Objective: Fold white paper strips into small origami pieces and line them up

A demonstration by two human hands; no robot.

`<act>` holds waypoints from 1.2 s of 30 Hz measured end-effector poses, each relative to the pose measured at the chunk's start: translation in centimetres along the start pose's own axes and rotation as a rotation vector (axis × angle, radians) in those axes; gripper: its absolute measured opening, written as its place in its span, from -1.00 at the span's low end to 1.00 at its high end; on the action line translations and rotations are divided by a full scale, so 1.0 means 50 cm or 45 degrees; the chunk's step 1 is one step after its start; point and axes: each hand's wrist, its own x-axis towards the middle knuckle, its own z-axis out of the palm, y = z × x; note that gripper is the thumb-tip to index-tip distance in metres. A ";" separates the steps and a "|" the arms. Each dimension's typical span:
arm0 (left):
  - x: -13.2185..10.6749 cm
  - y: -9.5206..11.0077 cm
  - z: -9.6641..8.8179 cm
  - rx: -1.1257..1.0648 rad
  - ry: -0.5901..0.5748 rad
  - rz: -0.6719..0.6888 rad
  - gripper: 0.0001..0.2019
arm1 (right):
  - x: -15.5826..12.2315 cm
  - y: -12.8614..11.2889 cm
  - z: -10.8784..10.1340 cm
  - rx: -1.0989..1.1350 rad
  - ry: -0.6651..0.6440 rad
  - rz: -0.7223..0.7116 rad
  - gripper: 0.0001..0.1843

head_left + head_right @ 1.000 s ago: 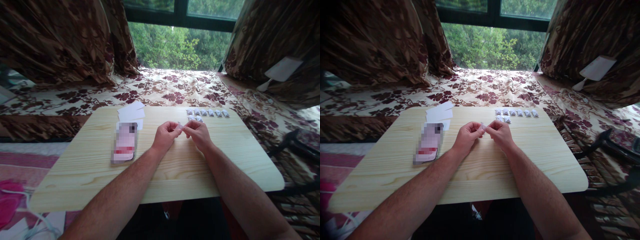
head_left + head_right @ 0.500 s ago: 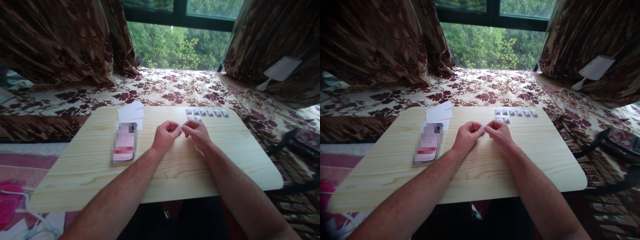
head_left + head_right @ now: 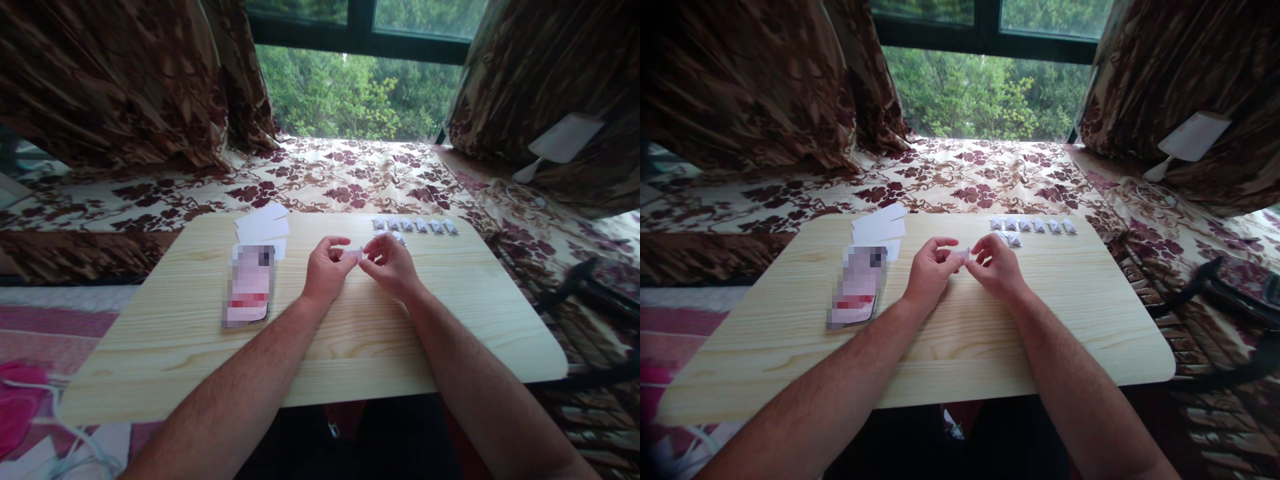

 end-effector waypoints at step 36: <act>0.005 0.000 0.001 0.068 0.014 -0.019 -0.65 | -0.006 0.010 -0.009 -0.689 -0.049 -0.413 -0.78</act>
